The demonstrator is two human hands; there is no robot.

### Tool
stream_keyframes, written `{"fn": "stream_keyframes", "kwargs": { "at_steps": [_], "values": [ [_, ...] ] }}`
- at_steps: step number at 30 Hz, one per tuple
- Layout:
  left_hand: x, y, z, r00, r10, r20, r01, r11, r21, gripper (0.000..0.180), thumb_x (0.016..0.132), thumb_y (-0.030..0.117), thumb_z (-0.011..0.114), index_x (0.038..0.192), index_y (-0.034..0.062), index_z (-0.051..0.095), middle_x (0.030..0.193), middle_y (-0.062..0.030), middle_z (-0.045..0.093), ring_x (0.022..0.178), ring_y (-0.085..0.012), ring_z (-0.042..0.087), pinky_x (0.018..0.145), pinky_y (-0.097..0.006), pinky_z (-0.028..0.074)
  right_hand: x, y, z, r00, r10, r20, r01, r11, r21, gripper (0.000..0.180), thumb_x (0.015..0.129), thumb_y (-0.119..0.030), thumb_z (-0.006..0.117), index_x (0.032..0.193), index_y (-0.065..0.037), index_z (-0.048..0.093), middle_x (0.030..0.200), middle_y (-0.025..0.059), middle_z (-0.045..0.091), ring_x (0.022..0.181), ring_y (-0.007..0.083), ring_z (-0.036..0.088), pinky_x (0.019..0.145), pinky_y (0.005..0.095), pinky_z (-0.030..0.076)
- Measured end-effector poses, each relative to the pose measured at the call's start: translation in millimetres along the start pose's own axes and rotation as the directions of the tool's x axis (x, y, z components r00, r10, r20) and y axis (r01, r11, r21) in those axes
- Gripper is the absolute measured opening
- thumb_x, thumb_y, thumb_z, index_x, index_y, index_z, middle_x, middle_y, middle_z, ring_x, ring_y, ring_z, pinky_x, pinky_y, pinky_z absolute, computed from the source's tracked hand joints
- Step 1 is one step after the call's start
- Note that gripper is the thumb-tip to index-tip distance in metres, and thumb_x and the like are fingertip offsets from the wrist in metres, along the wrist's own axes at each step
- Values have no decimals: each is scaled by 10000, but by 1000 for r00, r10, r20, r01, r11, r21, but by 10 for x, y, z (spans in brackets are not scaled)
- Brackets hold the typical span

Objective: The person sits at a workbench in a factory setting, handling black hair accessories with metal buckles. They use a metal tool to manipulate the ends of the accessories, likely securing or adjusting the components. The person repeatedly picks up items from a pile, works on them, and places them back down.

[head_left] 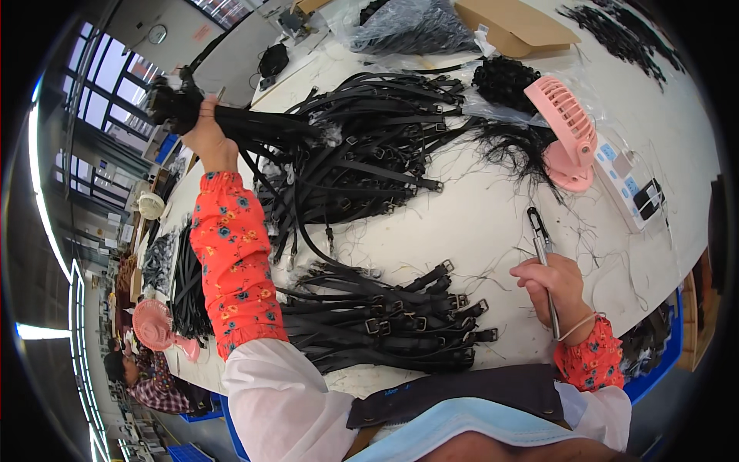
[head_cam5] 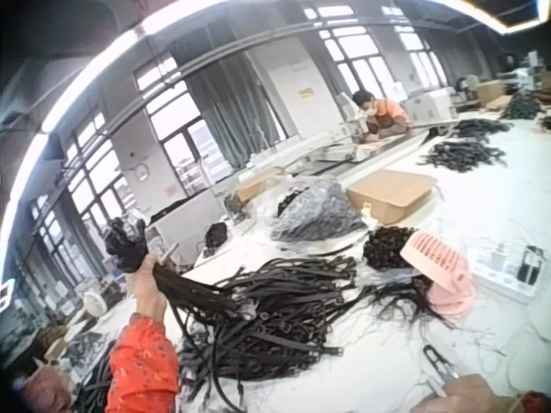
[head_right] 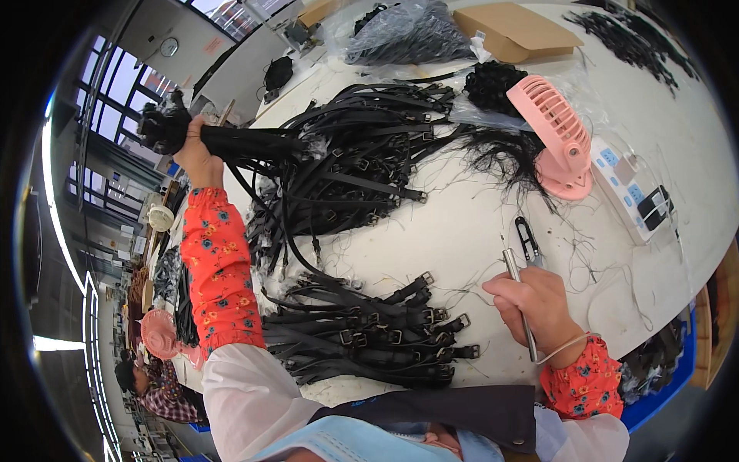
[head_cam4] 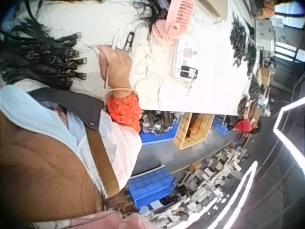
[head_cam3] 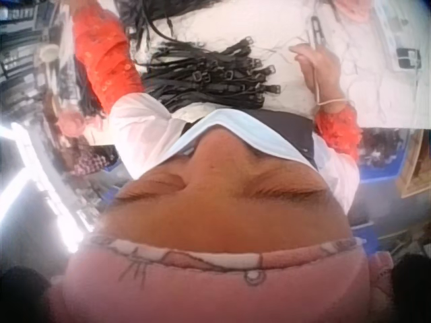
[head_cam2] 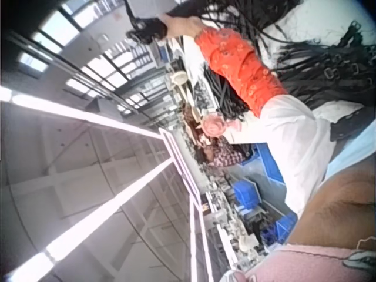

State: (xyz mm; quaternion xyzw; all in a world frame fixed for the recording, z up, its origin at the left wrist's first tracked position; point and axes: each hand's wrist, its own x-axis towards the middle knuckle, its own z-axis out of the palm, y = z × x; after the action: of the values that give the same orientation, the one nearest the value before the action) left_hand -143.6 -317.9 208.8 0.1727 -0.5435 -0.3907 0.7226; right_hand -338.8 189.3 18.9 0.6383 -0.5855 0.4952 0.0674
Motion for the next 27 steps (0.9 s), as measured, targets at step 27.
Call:
{"fn": "stream_keyframes", "kwargs": {
  "at_steps": [27],
  "values": [
    [389, 2228, -228, 797, 590, 127, -600, 754, 268, 199, 781, -92, 775, 935, -14, 677, 803, -80, 685, 620, -167, 628, 569, -282, 546, -41, -31, 59, 1000, 13, 12, -13, 999, -32, 195, 869, -2, 650, 1038, -99, 635, 694, 45, 571, 559, 247, 514, 532, 371, 414]
  ]
}}
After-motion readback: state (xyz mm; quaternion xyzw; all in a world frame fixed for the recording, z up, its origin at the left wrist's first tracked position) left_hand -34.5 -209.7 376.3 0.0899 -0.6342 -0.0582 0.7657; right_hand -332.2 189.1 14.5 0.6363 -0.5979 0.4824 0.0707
